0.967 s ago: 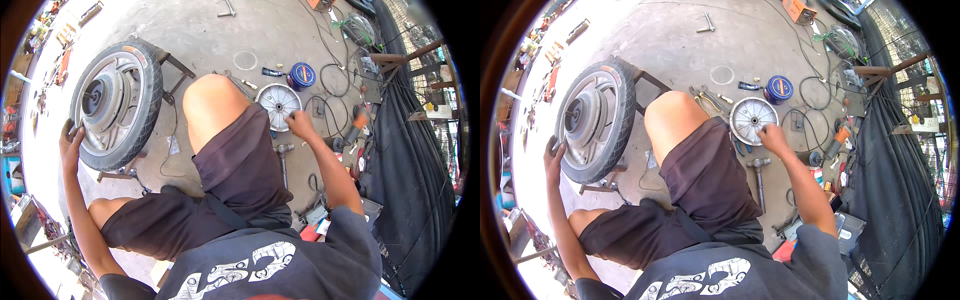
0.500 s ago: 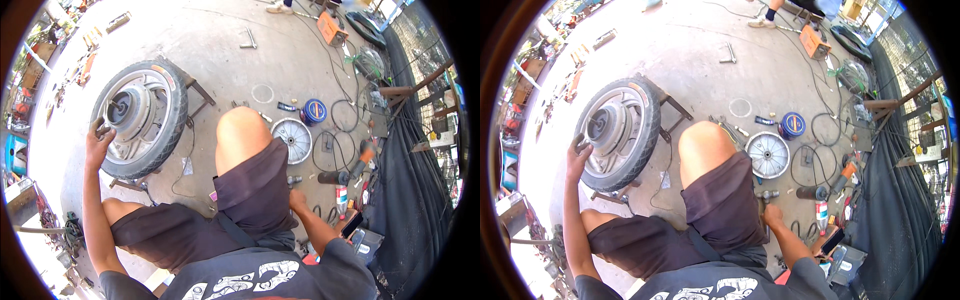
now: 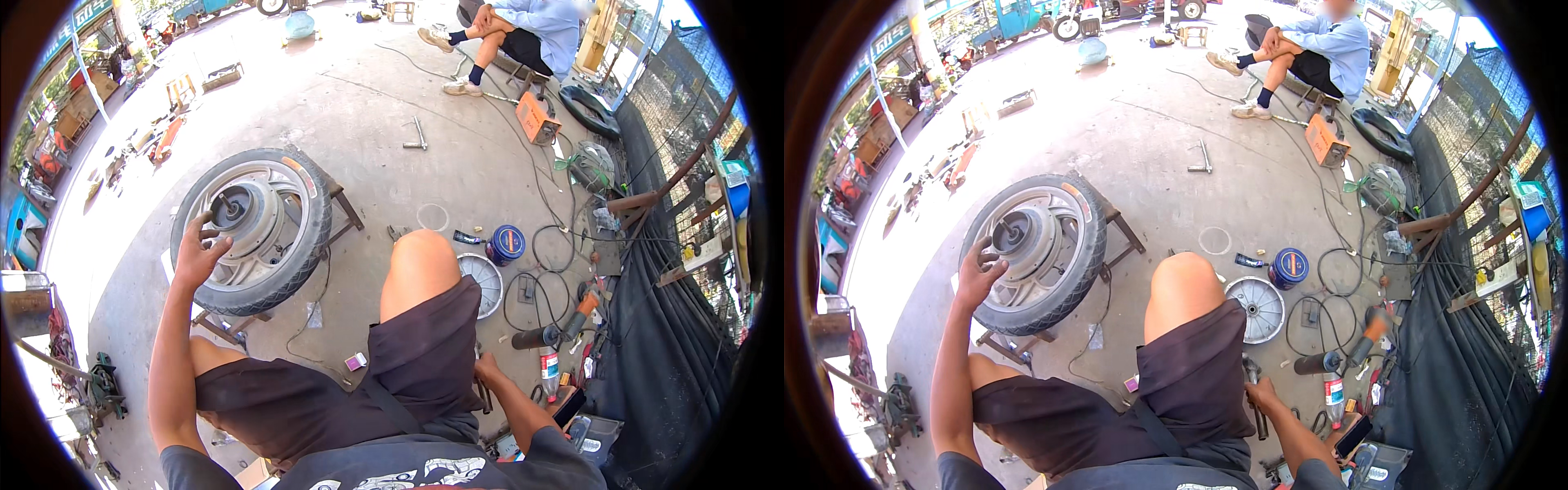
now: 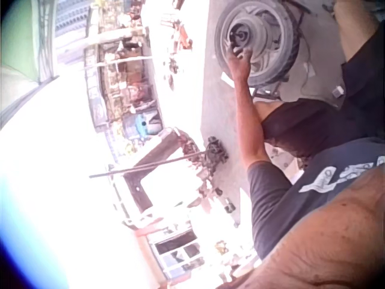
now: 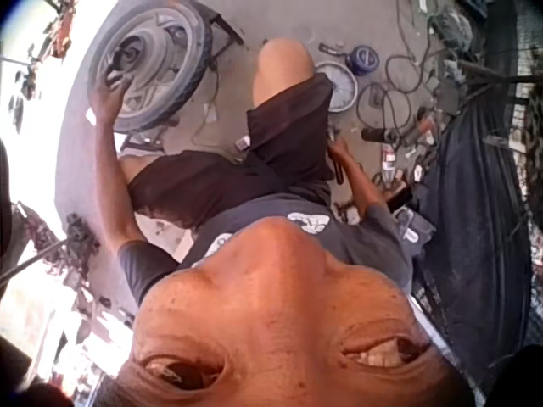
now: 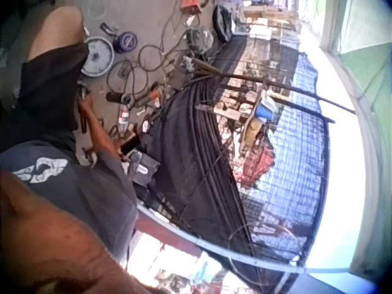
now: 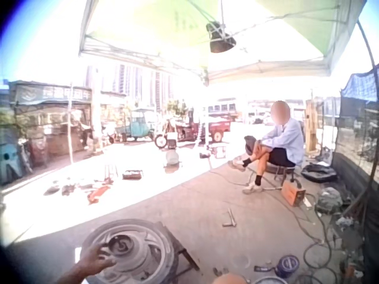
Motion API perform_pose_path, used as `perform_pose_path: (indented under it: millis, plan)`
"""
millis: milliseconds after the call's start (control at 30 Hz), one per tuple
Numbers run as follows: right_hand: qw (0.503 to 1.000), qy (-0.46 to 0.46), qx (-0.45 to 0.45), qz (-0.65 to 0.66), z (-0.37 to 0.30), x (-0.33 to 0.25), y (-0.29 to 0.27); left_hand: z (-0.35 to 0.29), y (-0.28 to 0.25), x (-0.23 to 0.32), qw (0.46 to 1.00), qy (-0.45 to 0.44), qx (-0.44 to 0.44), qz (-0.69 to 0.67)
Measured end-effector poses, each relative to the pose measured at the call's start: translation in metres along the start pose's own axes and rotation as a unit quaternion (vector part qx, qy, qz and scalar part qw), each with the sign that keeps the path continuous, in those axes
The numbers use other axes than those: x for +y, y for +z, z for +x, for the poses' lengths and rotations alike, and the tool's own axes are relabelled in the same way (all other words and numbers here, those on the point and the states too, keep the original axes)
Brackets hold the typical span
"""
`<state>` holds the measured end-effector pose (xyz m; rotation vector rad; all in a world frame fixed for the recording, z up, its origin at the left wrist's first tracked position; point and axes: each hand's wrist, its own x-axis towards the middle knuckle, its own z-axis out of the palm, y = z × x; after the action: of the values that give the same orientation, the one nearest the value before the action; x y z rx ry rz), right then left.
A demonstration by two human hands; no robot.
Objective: The person is repairing a motorcycle tire by removing the hub cap, hammering the hub, and using pliers to adjust components inside the wheel. The person works on the tire while sitting on the ground in an outdoor workshop.
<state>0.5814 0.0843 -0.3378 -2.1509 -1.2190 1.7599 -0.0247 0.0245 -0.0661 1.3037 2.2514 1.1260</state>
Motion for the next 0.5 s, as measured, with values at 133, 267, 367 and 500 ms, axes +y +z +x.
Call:
perform_pose_path:
  millis: [133,267,367,500]
  plan:
    - [0.994,-0.021,0.015,0.104,-0.054,-0.030,0.009,-0.003,-0.003,0.001,1.000,0.016,0.011,0.014]
    - [0.991,0.013,-0.009,0.133,0.003,0.029,0.007,-0.002,-0.005,-0.001,0.999,0.027,0.029,0.007]
    - [0.994,0.010,-0.029,0.108,-0.022,0.003,0.001,-0.003,-0.007,-0.005,0.999,0.030,0.034,0.021]
    - [0.992,-0.035,-0.033,0.117,-0.040,-0.016,-0.002,0.005,-0.002,-0.004,0.997,0.050,0.049,0.039]
